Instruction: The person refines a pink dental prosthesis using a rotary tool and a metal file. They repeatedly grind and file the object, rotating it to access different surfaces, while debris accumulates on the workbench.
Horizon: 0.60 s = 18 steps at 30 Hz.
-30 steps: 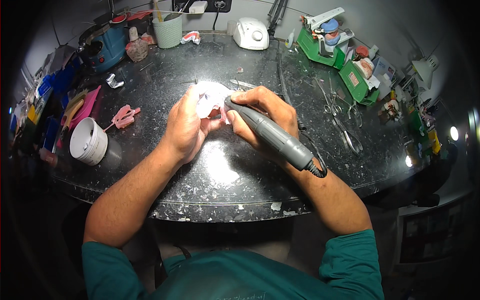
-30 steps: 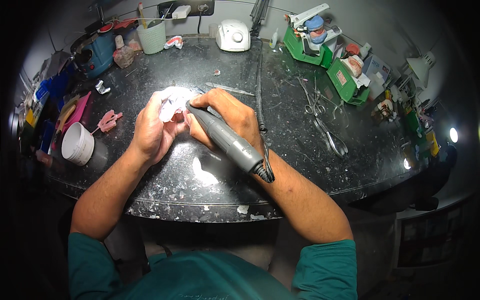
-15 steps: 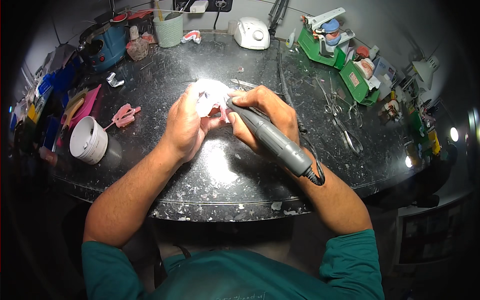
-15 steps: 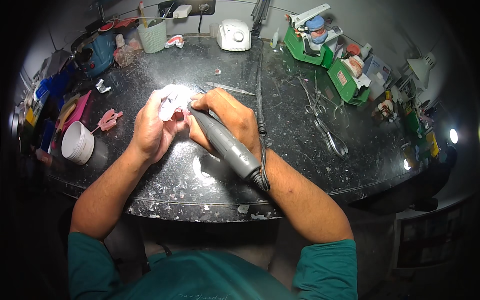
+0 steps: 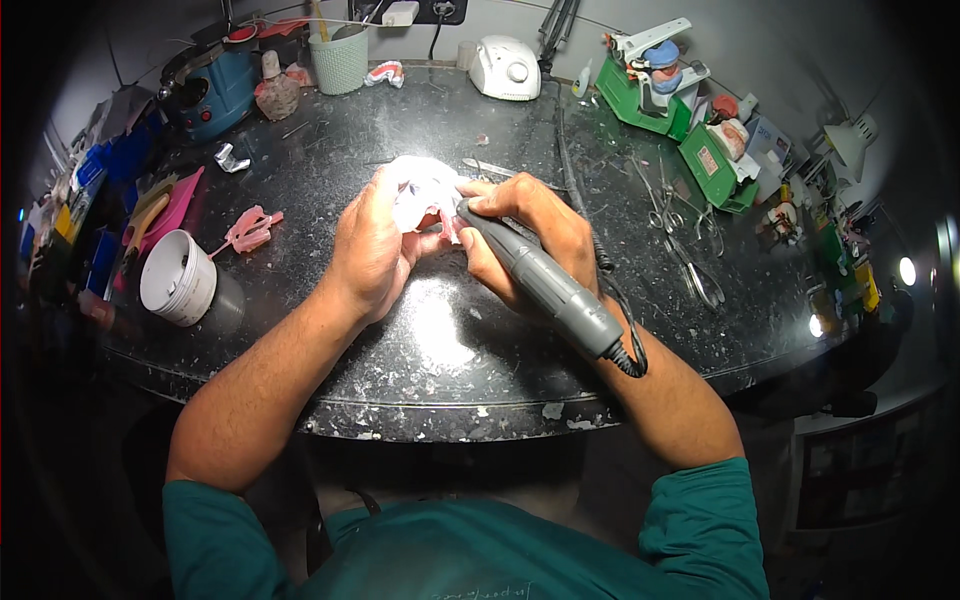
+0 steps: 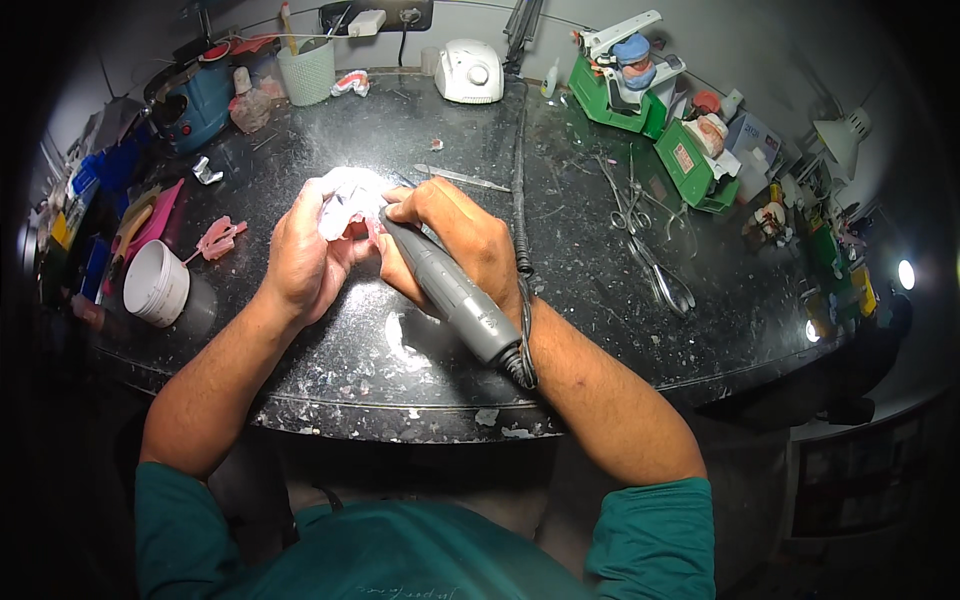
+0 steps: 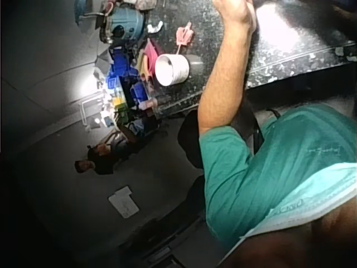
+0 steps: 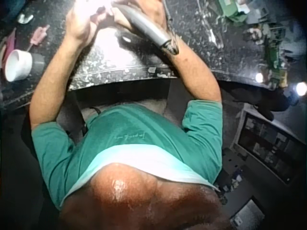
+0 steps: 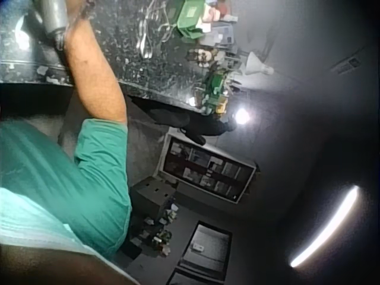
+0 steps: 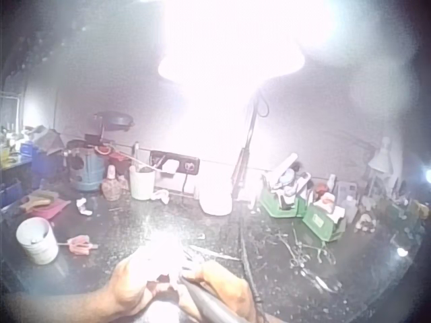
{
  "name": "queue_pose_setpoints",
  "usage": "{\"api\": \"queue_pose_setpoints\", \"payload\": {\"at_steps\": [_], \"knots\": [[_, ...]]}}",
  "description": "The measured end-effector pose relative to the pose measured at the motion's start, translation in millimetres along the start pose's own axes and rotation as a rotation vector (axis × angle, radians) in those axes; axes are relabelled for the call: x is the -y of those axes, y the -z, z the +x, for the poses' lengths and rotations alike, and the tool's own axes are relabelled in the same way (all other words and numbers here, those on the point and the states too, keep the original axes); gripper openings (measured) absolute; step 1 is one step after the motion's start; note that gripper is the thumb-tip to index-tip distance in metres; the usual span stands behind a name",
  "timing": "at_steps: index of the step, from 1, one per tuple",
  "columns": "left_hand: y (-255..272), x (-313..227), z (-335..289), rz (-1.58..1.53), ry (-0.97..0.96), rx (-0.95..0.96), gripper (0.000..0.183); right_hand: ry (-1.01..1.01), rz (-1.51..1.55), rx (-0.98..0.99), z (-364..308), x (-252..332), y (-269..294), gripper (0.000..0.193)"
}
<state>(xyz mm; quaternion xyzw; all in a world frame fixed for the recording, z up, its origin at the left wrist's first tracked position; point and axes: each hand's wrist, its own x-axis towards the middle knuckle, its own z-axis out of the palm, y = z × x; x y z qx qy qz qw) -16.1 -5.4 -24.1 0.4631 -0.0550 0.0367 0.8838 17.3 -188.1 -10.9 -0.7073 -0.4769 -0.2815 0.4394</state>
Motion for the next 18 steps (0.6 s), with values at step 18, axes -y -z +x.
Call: {"api": "queue_pose_setpoints", "payload": {"at_steps": [18], "knots": [[0.6, -1.4, -1.4, -0.013, -0.023, 0.069, 0.028, 0.061, 0.021, -0.021, -1.0, -0.7, -1.5, 0.028]]}}
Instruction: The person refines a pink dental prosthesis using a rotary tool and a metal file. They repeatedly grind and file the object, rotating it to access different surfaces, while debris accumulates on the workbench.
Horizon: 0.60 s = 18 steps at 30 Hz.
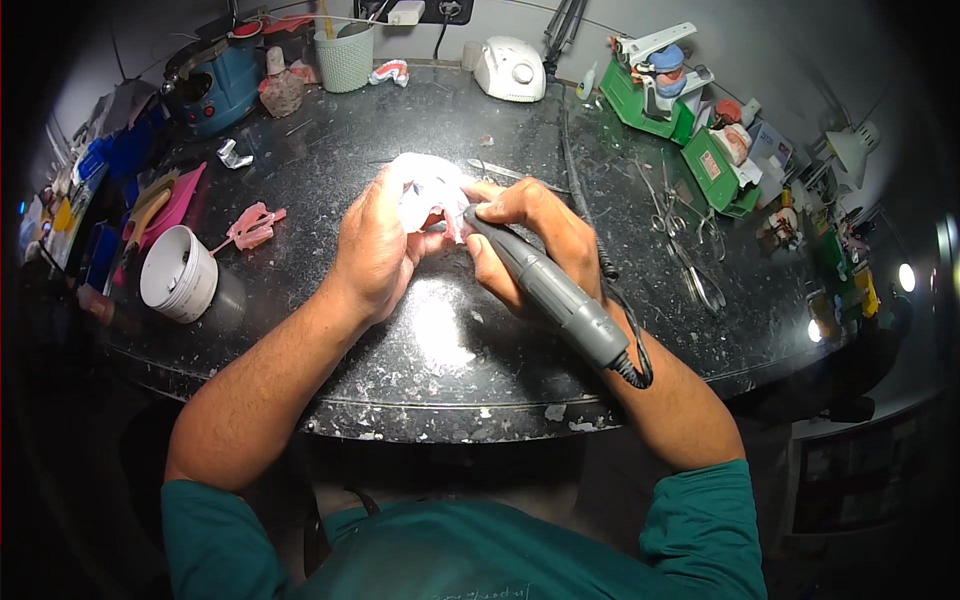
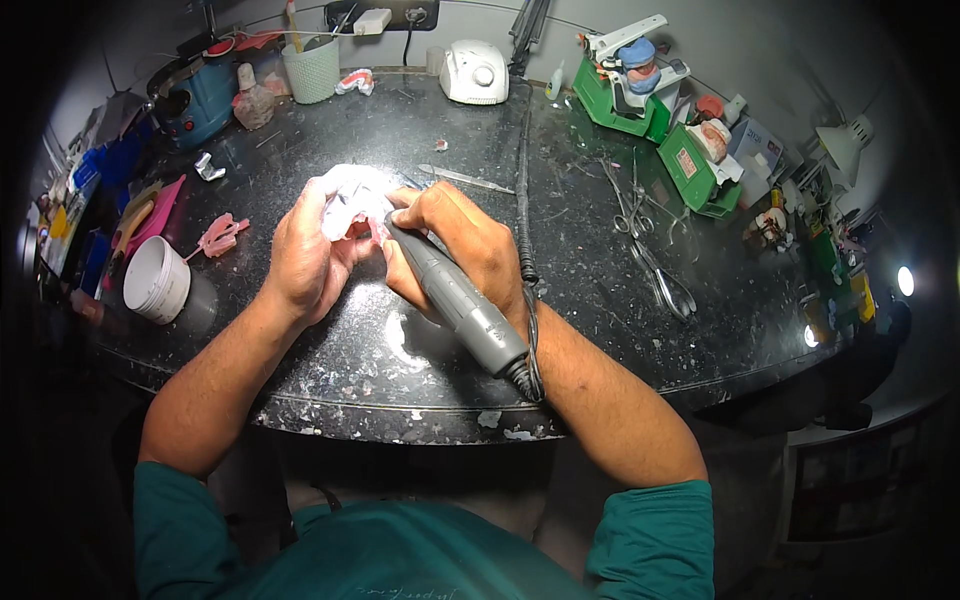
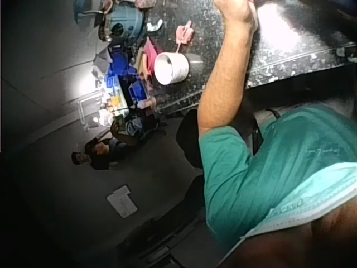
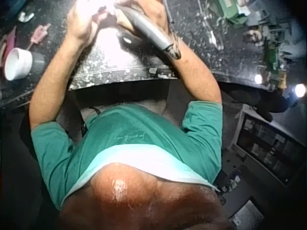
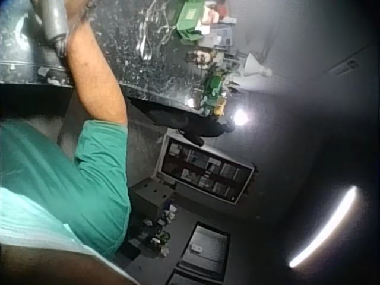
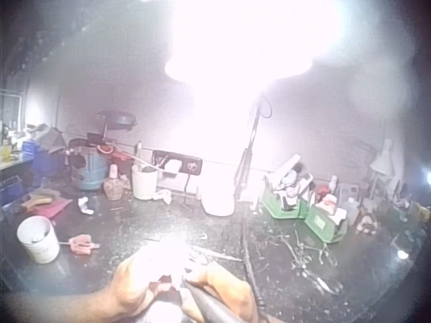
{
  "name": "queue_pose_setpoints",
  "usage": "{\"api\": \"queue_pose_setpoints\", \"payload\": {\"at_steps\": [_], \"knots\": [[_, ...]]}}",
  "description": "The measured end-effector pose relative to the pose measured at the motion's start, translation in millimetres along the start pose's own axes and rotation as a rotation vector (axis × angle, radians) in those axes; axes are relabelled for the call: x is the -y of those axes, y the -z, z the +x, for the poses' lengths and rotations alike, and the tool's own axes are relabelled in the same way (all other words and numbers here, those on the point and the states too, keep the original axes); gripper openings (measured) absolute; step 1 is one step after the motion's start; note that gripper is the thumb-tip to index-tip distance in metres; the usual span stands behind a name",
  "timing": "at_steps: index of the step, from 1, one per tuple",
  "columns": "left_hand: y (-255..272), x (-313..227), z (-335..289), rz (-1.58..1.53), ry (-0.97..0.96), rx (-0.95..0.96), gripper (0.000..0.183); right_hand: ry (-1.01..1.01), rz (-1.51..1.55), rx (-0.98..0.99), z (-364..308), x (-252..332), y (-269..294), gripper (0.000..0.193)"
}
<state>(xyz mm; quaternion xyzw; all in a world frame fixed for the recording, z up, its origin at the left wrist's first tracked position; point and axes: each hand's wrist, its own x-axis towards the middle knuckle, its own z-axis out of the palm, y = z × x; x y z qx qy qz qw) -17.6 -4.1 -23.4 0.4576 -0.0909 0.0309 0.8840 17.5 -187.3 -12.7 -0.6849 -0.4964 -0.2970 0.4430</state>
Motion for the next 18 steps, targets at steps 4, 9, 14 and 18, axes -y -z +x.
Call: {"api": "queue_pose_setpoints", "payload": {"at_steps": [4, 9, 14, 18], "knots": [[0, -1, -1, 0.018, 0.0, -0.037, 0.026, 0.003, 0.007, -0.001, 0, 0, -1, 0.03], [-6, -3, -2, 0.06, -0.017, -0.058, 0.025, 0.002, -0.002, 0.011, -1, -2, 0, 0.03], [4, 0, 1, 0.039, -0.011, -0.016, 0.032, -0.007, -0.005, 0.018, -1, 1, 0, 0.029], [4, 0, 2, 0.051, -0.005, -0.011, 0.032, -0.002, -0.011, 0.018, 0, 1, 0, 0.028]]}}
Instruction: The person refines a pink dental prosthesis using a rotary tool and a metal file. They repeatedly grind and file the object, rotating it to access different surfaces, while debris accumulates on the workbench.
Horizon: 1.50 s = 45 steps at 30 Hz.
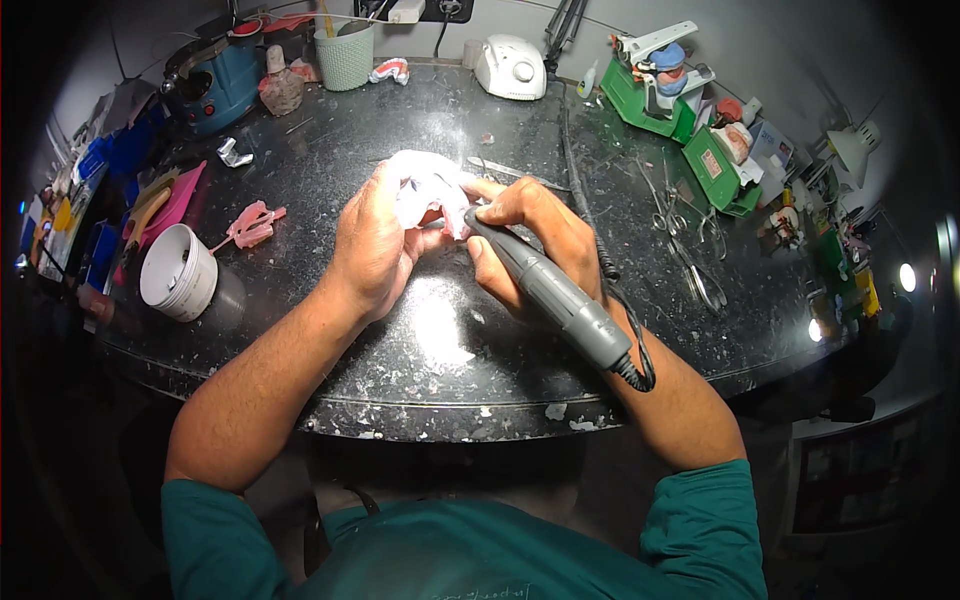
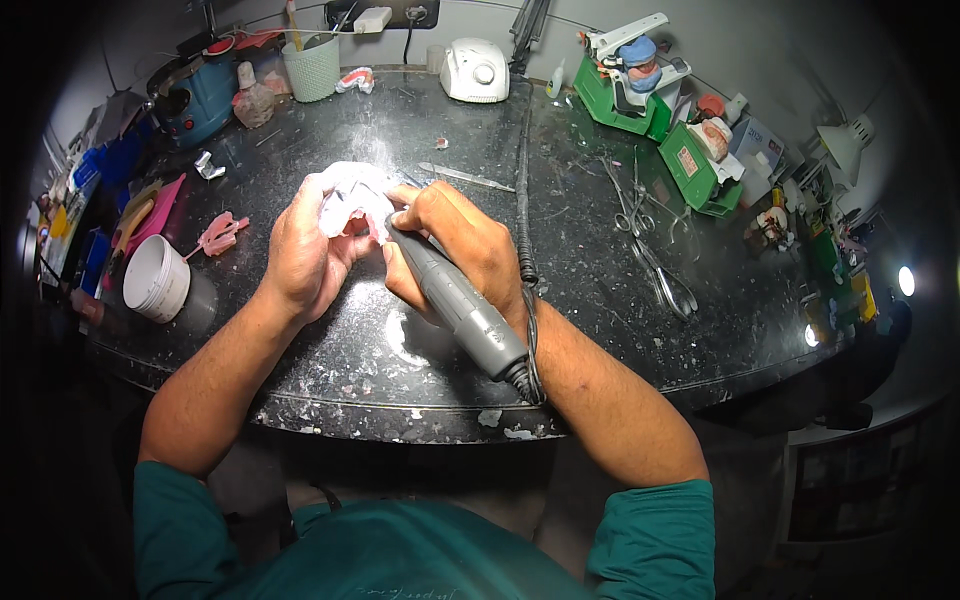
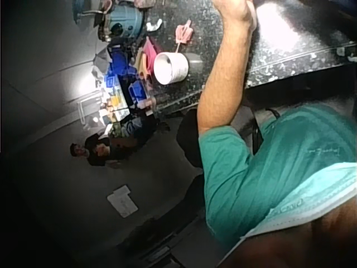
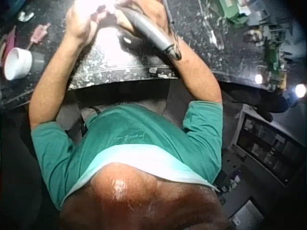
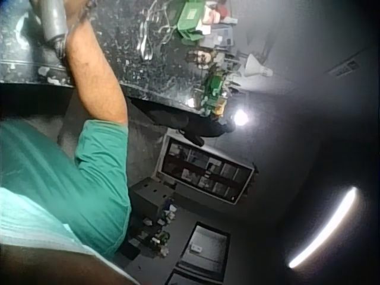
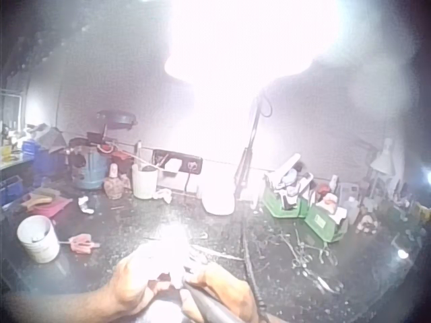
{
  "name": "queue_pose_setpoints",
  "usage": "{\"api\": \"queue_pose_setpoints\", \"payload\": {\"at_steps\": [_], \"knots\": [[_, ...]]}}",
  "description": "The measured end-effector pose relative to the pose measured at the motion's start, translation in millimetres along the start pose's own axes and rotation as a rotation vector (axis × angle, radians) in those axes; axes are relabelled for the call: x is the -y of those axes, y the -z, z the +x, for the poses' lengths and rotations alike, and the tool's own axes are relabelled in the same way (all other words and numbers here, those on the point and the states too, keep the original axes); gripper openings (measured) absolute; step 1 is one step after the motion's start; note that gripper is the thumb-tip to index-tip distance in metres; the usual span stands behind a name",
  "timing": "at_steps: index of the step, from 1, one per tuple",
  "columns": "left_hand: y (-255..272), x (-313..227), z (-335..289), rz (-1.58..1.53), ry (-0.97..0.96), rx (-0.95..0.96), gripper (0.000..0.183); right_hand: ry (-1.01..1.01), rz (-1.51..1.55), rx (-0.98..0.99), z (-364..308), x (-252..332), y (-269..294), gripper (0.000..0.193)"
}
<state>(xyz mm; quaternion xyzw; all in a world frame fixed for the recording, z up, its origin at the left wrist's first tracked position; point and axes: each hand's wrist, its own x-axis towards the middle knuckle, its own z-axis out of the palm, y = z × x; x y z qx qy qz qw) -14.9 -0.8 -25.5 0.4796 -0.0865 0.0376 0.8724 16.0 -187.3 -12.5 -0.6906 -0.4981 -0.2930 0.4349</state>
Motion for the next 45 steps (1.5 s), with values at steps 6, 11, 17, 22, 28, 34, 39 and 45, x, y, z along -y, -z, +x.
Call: {"api": "queue_pose_setpoints", "payload": {"at_steps": [6, 11, 17, 22, 28, 34, 39, 45], "knots": [[-7, -3, -2, 0.032, 0.005, -0.059, 0.035, 0.003, 0.006, 0.006, -1, -1, 0, 0.028], [-6, -2, -1, 0.006, 0.006, -0.069, 0.037, 0.013, 0.034, 0.0, -1, -2, 0, 0.028], [-2, -2, 1, -0.018, 0.019, -0.02, 0.041, 0.025, 0.043, 0.023, 0, -2, 3, 0.028], [-4, -5, 0, -0.05, 0.009, -0.018, 0.039, 0.013, 0.101, 0.002, -3, -4, 3, 0.026], [2, 3, 1, -0.067, 0.002, -0.017, 0.04, 0.039, 0.084, -0.041, -3, -5, -1, 0.03], [-6, 4, -3, -0.095, 0.024, -0.038, 0.029, 0.074, 0.058, -0.03, -2, -8, -1, 0.038], [-7, 4, -3, -0.086, 0.035, -0.024, 0.028, 0.049, 0.071, -0.04, -4, -11, -1, 0.038], [-8, 3, -3, -0.125, 0.071, -0.054, 0.03, -0.034, 0.087, -0.04, -5, -8, -1, 0.034]]}}
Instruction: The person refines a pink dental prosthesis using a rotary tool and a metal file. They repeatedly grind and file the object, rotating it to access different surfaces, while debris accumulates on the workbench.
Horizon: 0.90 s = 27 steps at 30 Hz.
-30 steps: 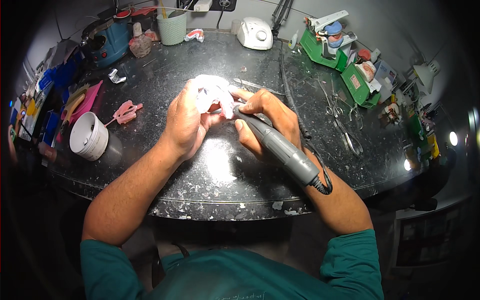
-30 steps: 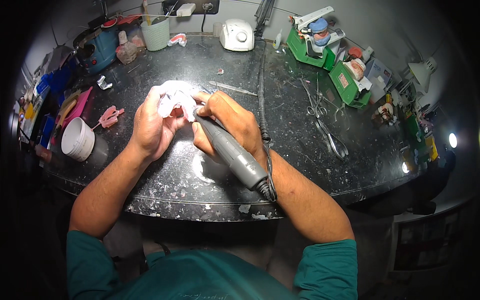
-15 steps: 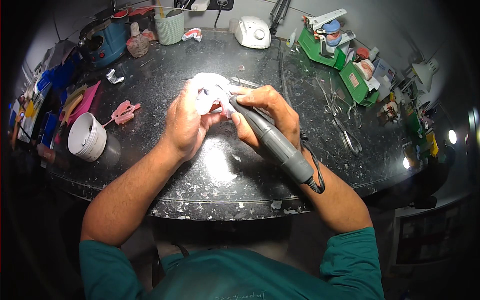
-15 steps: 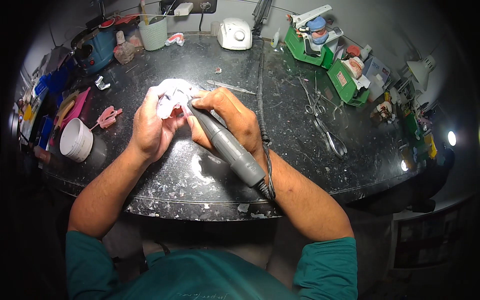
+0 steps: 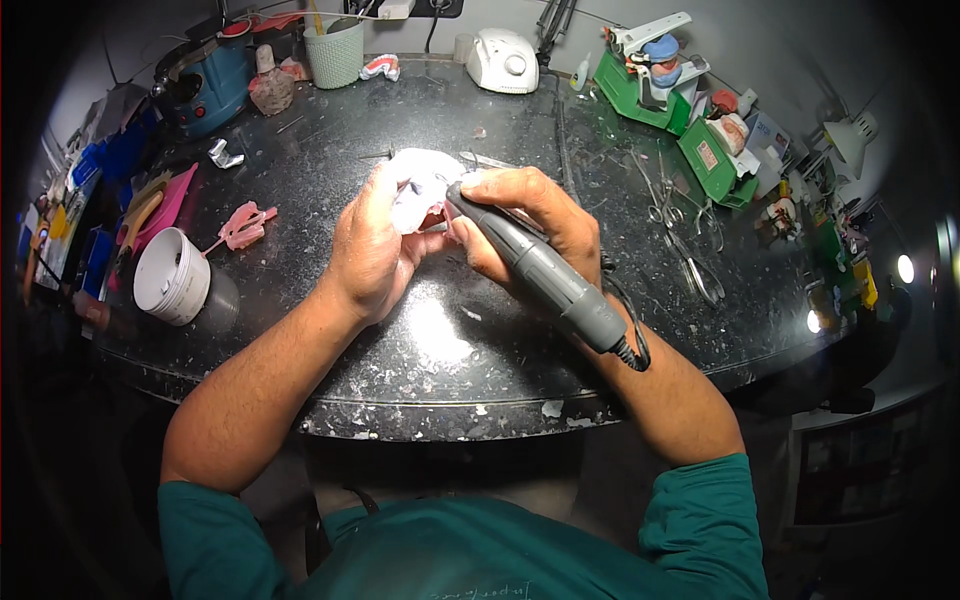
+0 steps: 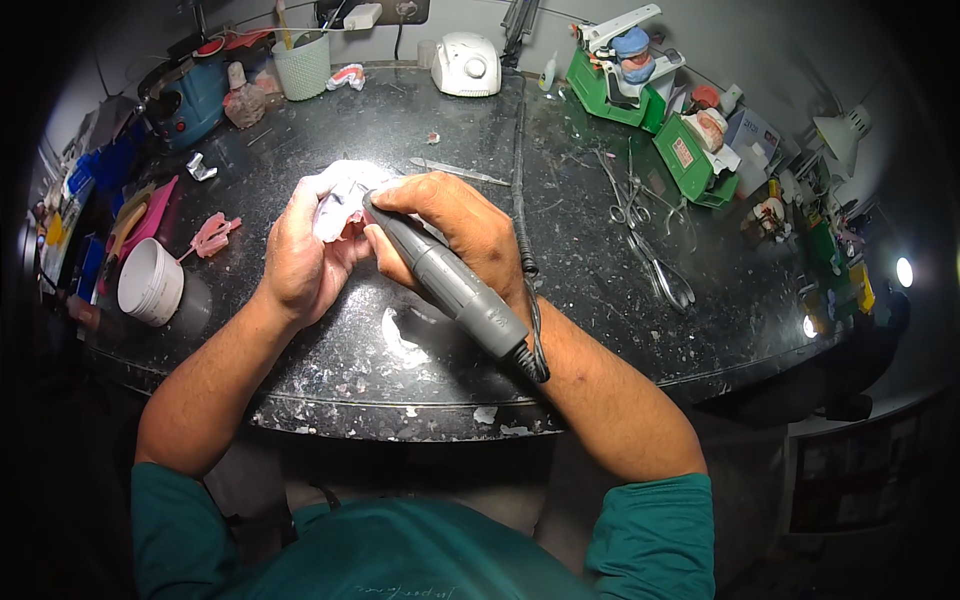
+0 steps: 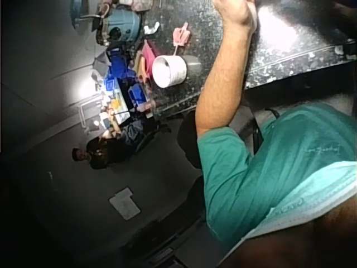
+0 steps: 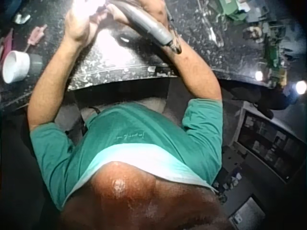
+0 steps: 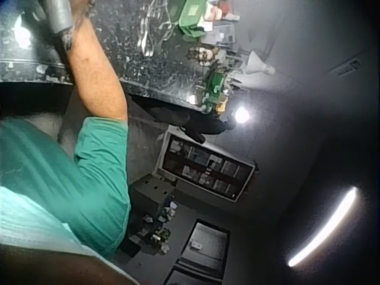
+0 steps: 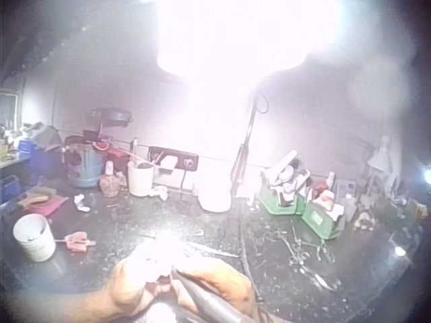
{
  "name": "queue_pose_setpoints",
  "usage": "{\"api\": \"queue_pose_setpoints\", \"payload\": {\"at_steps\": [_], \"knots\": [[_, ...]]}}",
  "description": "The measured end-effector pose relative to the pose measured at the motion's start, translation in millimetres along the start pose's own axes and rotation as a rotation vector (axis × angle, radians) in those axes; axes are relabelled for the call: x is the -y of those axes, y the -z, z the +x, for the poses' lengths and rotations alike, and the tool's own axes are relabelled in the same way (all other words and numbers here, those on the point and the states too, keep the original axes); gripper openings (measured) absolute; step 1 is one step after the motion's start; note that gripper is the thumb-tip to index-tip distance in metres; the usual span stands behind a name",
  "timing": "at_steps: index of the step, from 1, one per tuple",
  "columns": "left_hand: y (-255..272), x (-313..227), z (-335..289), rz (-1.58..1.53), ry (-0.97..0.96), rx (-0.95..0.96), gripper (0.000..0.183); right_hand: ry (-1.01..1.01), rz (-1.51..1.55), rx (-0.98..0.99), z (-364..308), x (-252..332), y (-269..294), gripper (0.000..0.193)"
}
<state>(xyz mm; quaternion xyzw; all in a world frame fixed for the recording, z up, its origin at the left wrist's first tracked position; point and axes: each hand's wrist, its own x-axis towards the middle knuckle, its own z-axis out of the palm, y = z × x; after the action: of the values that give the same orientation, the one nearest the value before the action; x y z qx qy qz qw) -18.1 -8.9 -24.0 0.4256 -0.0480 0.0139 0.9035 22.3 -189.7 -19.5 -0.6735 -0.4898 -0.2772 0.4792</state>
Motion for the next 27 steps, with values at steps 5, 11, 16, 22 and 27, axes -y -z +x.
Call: {"api": "queue_pose_setpoints", "payload": {"at_steps": [5, 11, 16, 22, 27], "knots": [[8, -1, 1, 0.01, -0.02, 0.086, 0.031, -0.031, 0.03, -0.015, 0, 3, 1, 0.031], [1, 0, -2, 0.011, -0.021, 0.035, 0.03, -0.038, 0.022, -0.011, -1, -1, -2, 0.029], [17, 4, 3, -0.006, -0.004, 0.128, 0.028, -0.066, -0.013, -0.001, -1, 1, 0, 0.029], [4, 4, -2, 0.131, -0.095, 0.05, 0.029, -0.132, 0.024, -0.002, -1, 6, 1, 0.027], [14, 1, 3, 0.02, -0.068, 0.138, 0.029, -0.094, 0.062, -0.031, -3, 1, -3, 0.029]]}}
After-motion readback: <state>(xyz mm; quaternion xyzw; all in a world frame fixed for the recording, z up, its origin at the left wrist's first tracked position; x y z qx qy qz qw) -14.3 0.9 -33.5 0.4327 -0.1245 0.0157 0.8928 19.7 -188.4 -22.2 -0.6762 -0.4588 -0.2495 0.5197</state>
